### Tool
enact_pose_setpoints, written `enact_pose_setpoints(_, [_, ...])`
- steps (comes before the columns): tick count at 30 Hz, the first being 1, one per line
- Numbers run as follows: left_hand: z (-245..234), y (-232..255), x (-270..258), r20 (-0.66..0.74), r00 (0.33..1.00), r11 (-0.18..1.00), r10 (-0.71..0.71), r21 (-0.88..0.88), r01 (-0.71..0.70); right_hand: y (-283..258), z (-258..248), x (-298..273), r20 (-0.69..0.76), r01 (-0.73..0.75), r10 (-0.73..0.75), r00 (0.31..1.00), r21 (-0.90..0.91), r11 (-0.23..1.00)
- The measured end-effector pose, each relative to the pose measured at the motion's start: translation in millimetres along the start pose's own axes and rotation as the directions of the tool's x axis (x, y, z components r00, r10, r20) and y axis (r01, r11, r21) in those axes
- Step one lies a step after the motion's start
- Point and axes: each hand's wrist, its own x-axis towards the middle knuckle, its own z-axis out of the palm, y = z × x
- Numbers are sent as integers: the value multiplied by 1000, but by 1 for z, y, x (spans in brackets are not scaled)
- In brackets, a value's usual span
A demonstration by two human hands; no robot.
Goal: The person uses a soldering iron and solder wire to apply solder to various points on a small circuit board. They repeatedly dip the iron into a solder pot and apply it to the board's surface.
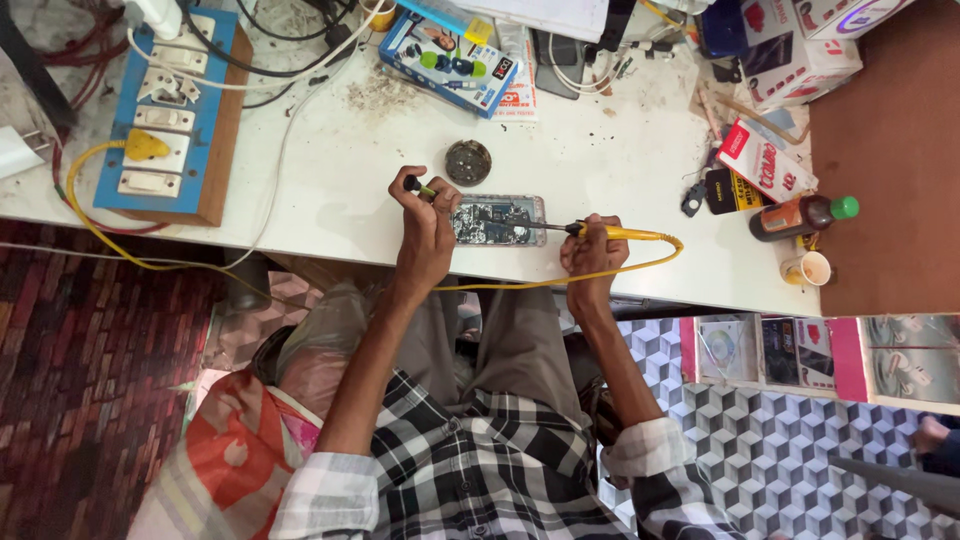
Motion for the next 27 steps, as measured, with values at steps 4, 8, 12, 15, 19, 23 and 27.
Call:
enact_pose_setpoints(4, [0, 1, 0, 3, 1000, 1000, -7, -8, 7, -1, -1, 7, -61, 55, -52, 997, 61, 997])
enact_pose_setpoints(8, [0, 1, 0, 7, 1000, 999, -23, -29, 23, -1, 4, 3, -81, 126, -133, 988, -88, 988])
enact_pose_setpoints(12, [0, 0, 0, -10, 1000, 1000, -19, -11, 19, 6, 9, -8, -40, 224, -237, 971, -205, 953])
enact_pose_setpoints(15, [-1, 1, 0, 2, 1000, 1000, -3, -13, 3, 12, 9, -11, -47, 293, -305, 951, -182, 939])
enact_pose_setpoints(19, [0, 3, 1, -6, 1000, 1000, -10, 1, 10, 14, 8, -9, -47, 296, -306, 951, -153, 943])
enact_pose_setpoints(23, [0, 3, 0, -16, 999, 999, -35, 19, 35, 15, 7, -12, -36, 276, -287, 957, -185, 943])
enact_pose_setpoints(27, [1, 0, 0, -15, 999, 999, -34, -14, 34, 14, 6, -13, -23, 284, -292, 956, -172, 943])
